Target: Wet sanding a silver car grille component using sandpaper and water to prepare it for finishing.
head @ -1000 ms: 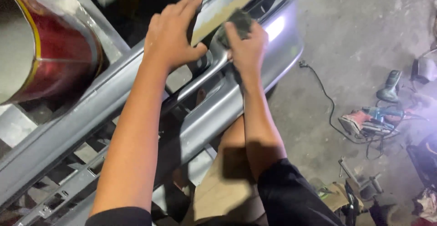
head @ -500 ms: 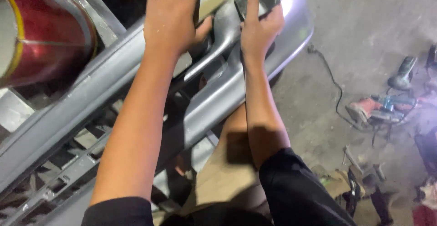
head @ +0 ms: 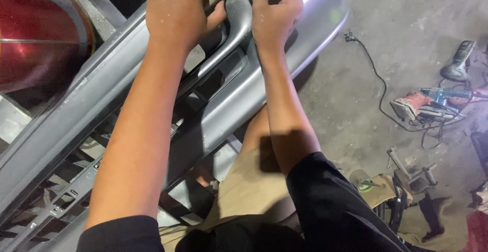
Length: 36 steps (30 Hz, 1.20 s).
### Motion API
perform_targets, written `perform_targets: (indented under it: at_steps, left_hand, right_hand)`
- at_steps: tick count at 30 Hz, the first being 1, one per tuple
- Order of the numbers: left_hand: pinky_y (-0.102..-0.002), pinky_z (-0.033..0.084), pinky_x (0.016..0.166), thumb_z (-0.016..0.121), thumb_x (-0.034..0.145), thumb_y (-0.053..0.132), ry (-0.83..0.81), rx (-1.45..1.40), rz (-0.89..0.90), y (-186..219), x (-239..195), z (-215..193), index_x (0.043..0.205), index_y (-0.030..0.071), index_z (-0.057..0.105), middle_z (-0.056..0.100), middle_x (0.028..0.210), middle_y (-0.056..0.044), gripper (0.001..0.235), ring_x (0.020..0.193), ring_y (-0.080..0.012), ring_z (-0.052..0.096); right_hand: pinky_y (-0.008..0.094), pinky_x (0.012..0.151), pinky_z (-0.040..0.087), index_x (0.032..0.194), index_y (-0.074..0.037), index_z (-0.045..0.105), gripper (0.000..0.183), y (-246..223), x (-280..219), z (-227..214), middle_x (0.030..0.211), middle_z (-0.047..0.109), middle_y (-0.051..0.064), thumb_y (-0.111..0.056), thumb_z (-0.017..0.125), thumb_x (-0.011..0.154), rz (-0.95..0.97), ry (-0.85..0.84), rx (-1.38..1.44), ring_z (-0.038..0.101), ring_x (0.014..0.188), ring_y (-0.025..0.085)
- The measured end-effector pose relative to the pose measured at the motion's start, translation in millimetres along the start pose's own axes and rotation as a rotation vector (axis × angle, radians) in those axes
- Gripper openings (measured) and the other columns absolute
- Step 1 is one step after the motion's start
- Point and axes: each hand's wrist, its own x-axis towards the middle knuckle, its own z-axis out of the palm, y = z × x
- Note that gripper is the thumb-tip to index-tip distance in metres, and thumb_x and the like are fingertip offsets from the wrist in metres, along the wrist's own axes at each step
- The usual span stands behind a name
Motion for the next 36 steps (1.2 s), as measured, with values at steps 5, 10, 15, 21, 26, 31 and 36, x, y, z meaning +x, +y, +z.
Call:
perform_targets:
  at_steps: [5,10,15,21,26,31,36]
  left_hand:
    - [-0.046,0.043,0.084,0.091,0.08,0.049,-0.037,-0.038,-0.001,-5,-3,5,0.115,0.012,0.068,0.07,0.101,-0.01,0.056,0.087,-0.0331,0.061]
    - [-0.048,0.048,0.077,0.084,0.07,0.039,-0.052,-0.208,0.101,-21,-3,12,0.108,0.007,0.069,0.07,0.099,-0.016,0.052,0.083,-0.0398,0.062]
    - [-0.052,0.051,0.075,0.078,0.083,0.031,-0.029,-0.491,-0.052,-21,-7,1,0.113,0.001,0.071,0.072,0.098,-0.02,0.043,0.081,-0.0458,0.061]
    - [-0.05,0.049,0.064,0.063,0.085,0.016,0.023,-0.657,-0.153,-16,0,-19,0.099,0.001,0.073,0.072,0.082,-0.018,0.023,0.069,-0.0454,0.059]
    - [-0.052,0.049,0.063,0.063,0.085,0.015,0.06,-0.704,-0.13,-17,7,-26,0.102,0.001,0.072,0.075,0.088,-0.02,0.024,0.073,-0.0485,0.062]
    - [-0.051,0.048,0.061,0.064,0.083,0.019,0.074,-0.672,-0.175,-18,2,-12,0.089,0.0,0.07,0.071,0.08,-0.02,0.02,0.067,-0.0475,0.057]
    - [-0.051,0.054,0.073,0.068,0.084,0.024,0.048,-0.643,-0.22,-18,-3,-12,0.113,0.008,0.073,0.076,0.102,-0.018,0.033,0.085,-0.0472,0.066]
  right_hand:
    - [0.024,0.064,0.05,0.098,-0.004,0.064,0.017,-12,-4,-9,0.08,0.068,0.003,-0.019,0.069,0.095,0.045,-0.07,0.042,0.059,0.068,0.01]
    - [0.023,0.042,0.053,0.09,0.0,0.069,0.017,-28,-22,-10,0.064,0.067,0.005,-0.015,0.075,0.087,0.246,-0.354,-0.091,0.068,0.045,0.012]
    - [0.024,0.042,0.052,0.089,-0.001,0.07,0.015,-26,-16,-4,0.062,0.065,0.003,-0.016,0.07,0.09,0.109,-0.314,-0.188,0.062,0.046,0.01]
    - [0.026,0.046,0.052,0.09,-0.004,0.07,0.015,-15,-17,2,0.068,0.071,0.004,-0.019,0.072,0.087,0.105,-0.348,-0.275,0.063,0.048,0.012]
    - [0.03,0.054,0.056,0.09,0.003,0.075,0.022,-17,-18,7,0.073,0.073,0.012,-0.016,0.078,0.079,0.092,-0.454,-0.41,0.064,0.055,0.017]
    - [0.038,0.056,0.049,0.077,0.004,0.067,0.018,-27,-19,7,0.062,0.061,0.013,-0.011,0.075,0.079,-0.047,-0.504,-0.417,0.052,0.053,0.026]
    - [0.038,0.072,0.05,0.103,-0.001,0.069,0.03,6,-33,6,0.089,0.066,0.013,-0.027,0.074,0.089,0.016,-0.411,-0.528,0.057,0.079,0.027]
